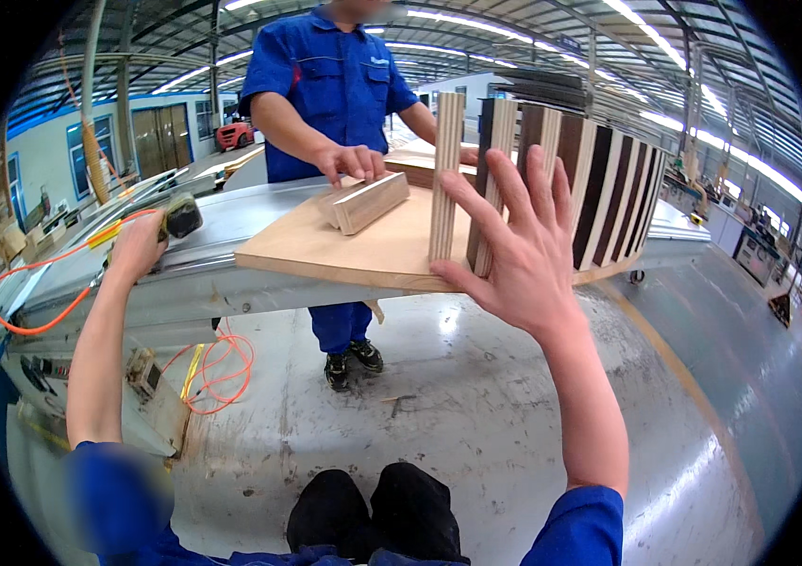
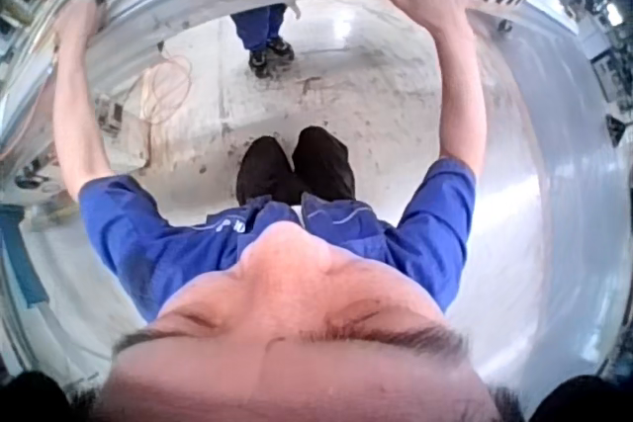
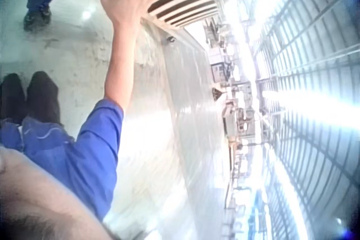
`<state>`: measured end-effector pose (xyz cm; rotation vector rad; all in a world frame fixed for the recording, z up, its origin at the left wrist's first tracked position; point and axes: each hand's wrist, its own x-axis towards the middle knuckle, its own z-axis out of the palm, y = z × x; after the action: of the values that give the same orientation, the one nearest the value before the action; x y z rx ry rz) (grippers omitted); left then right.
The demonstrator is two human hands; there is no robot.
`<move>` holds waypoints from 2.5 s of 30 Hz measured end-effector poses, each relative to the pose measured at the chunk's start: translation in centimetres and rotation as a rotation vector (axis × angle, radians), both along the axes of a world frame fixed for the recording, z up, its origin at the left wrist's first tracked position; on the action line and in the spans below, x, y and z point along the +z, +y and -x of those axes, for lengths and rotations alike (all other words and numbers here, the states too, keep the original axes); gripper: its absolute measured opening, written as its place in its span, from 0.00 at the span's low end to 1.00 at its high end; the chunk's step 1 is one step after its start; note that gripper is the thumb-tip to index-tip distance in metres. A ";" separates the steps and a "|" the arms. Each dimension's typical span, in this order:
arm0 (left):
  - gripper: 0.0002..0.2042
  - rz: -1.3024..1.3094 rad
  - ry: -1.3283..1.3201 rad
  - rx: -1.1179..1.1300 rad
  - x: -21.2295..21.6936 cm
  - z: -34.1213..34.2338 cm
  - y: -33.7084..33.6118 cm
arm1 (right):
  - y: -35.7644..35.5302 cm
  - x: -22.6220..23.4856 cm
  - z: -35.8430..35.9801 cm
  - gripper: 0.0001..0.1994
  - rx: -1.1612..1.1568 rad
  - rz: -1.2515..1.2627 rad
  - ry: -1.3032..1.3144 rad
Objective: The person assembles a wooden furniture frame by attaching vertical slats to a curved base. They position each slat by hand and secure it using a pneumatic nail gun. A coworker assists by holding the base and handing over slats.
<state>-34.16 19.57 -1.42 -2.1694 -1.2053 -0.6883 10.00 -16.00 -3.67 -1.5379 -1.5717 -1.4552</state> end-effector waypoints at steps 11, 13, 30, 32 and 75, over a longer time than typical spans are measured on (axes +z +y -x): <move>0.26 0.306 -0.025 -0.093 2.6 -1.0 2.1 | 0.5 -0.6 -0.6 0.34 -0.045 -0.042 -0.004; 0.28 0.399 0.007 -0.125 3.5 -0.8 3.0 | 0.8 -0.8 -0.7 0.34 -0.016 -0.055 0.003; 0.21 0.145 -0.078 -1.032 5.8 -14.7 -14.8 | -1.7 0.7 -0.2 0.38 -0.086 -0.126 -0.097; 0.28 0.390 -0.141 -0.985 3.3 -15.5 -17.5 | -1.7 -1.5 2.5 0.36 -0.067 -0.098 -0.008; 0.35 1.003 -0.277 -1.305 1.9 -24.0 -17.5 | -0.7 5.6 0.3 0.22 0.975 -0.545 0.281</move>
<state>-10.19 2.11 0.44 -3.7865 0.0773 -0.9857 9.74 -16.69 1.90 -0.4810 -1.2885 -0.9143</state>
